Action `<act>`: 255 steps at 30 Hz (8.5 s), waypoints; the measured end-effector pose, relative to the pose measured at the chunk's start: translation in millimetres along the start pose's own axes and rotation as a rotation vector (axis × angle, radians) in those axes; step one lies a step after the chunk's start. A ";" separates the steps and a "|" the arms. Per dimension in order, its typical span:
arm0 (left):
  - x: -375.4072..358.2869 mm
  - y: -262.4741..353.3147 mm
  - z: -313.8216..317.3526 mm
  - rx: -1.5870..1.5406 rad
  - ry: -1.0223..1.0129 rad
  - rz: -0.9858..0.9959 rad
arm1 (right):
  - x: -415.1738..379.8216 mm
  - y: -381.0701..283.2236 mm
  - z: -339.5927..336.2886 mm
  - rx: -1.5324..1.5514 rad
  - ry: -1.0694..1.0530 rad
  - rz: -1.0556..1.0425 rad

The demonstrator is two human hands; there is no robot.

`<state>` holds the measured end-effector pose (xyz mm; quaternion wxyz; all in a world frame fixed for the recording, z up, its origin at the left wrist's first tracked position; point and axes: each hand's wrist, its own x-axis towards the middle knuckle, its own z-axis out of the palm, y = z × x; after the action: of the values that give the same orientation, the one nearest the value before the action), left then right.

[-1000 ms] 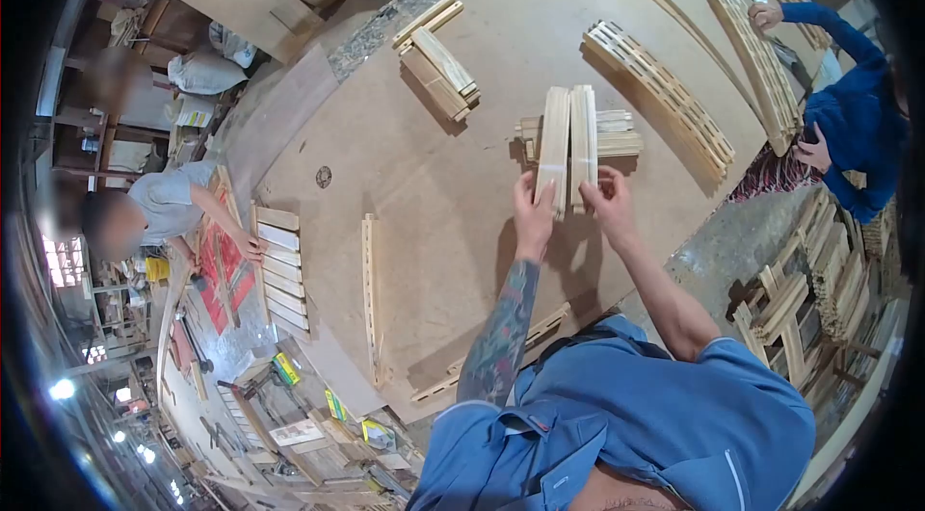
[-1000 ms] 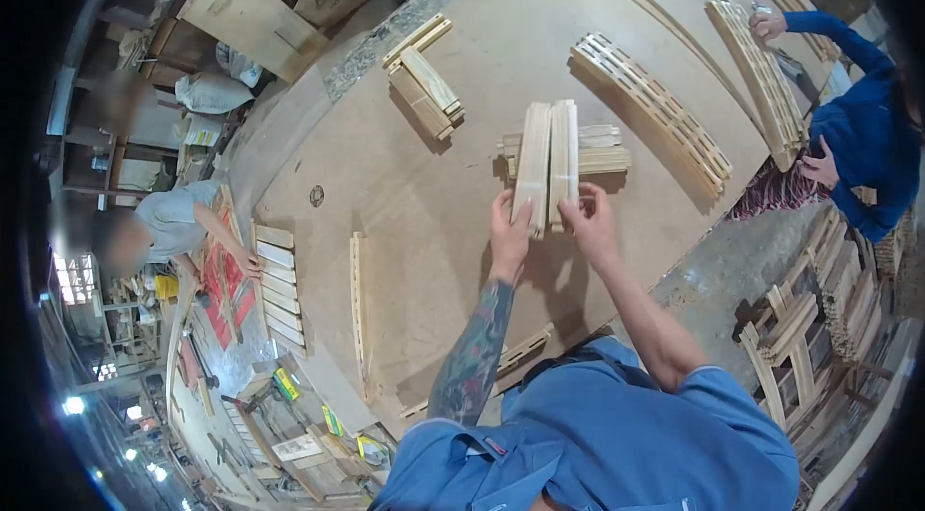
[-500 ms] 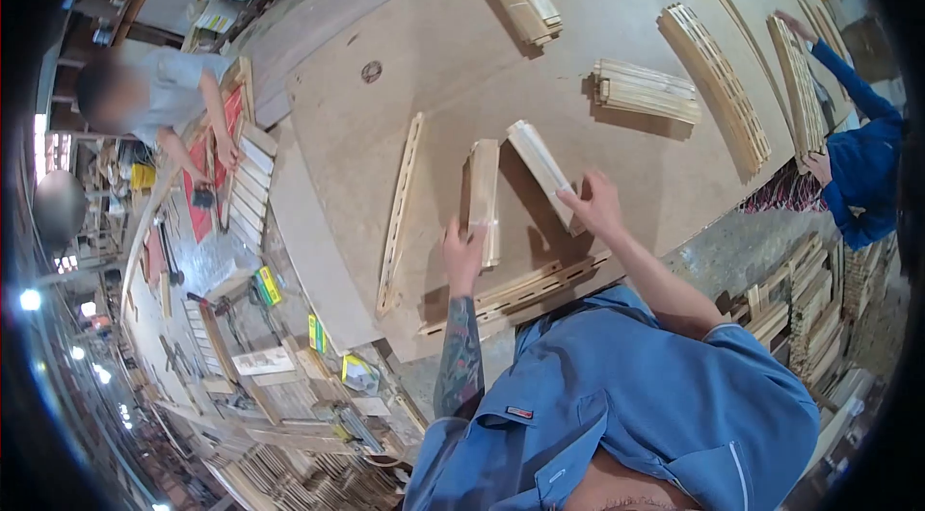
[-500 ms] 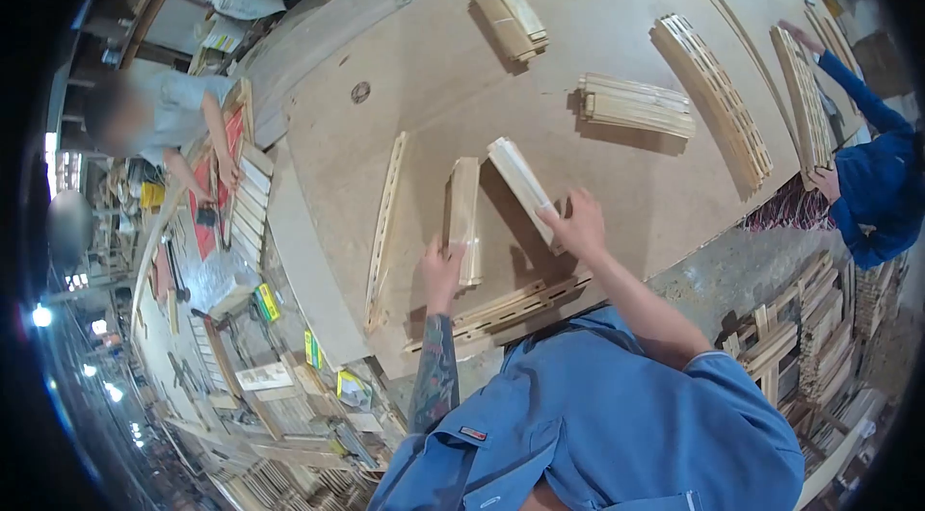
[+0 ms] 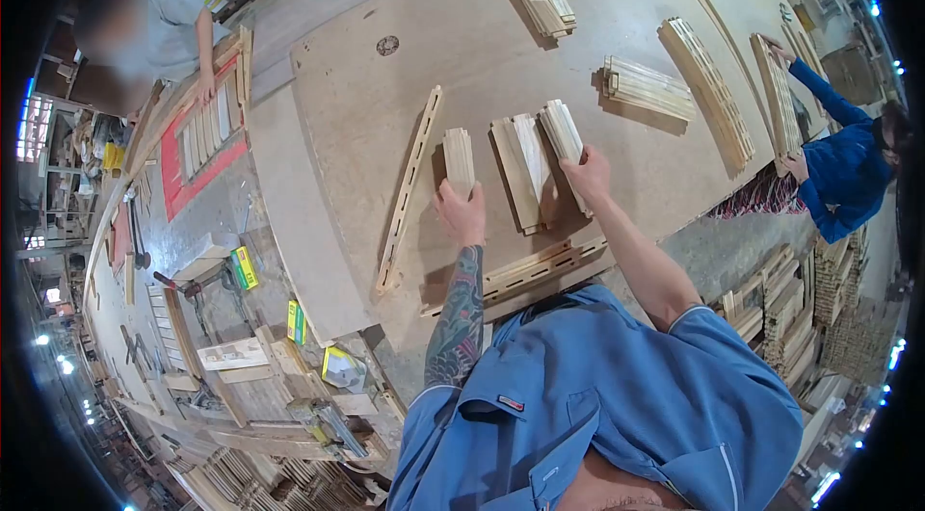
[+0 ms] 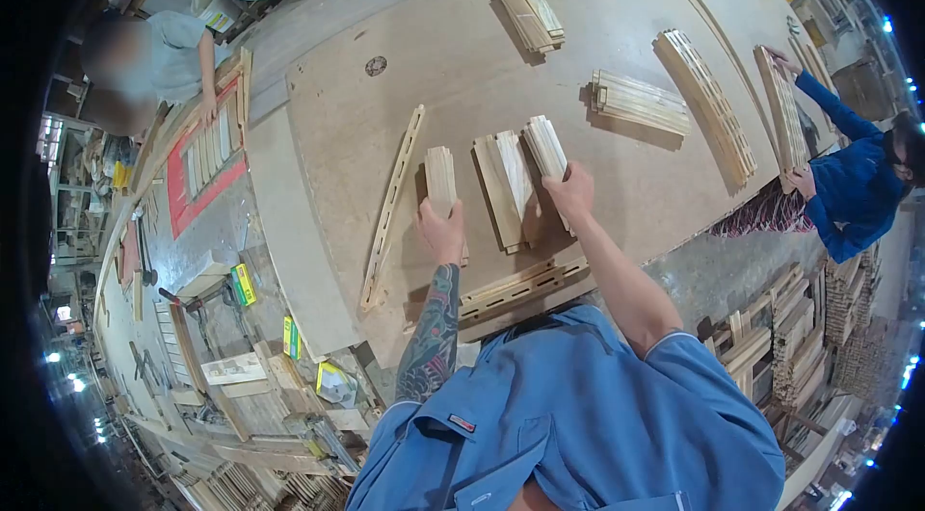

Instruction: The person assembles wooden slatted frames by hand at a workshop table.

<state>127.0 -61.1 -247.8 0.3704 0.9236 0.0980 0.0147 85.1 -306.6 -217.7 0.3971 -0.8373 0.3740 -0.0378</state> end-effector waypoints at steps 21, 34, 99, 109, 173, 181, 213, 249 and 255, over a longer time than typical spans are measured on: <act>-21.8 -16.2 -15.6 0.047 0.212 -0.138 | 25.9 35.1 -49.4 -0.212 0.196 0.061; -12.3 10.2 -10.8 0.362 0.026 -0.161 | 84.3 60.7 -69.9 0.079 -0.284 -0.214; -103.7 0.5 -288.5 -0.675 -0.255 0.235 | -233.7 -109.7 72.1 -0.087 -0.996 -1.018; -142.6 -3.7 -281.0 -0.801 -0.254 0.199 | -237.2 -77.5 87.6 -0.019 -0.689 -1.270; -124.7 99.4 -256.0 0.349 -0.142 0.411 | -140.1 -64.9 98.3 -0.273 -0.275 -0.271; -117.0 93.3 -257.9 0.386 -0.117 0.380 | -179.3 -28.2 5.8 0.493 -0.902 -0.427; -109.6 116.6 -251.7 0.347 -0.249 0.359 | -109.3 -18.6 65.3 -0.427 -0.232 -1.024; -120.7 152.5 -208.2 0.327 -0.168 0.454 | -58.9 -10.9 -3.2 -0.467 -0.177 -0.666; -124.4 159.1 -208.2 0.377 -0.197 0.391 | -71.6 9.3 62.7 -0.442 -0.142 -0.843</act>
<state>11.3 -55.6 18.1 0.1900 0.9745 -0.1173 -0.0223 50.8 -223.4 -250.2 0.1843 -0.9808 -0.0268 -0.0578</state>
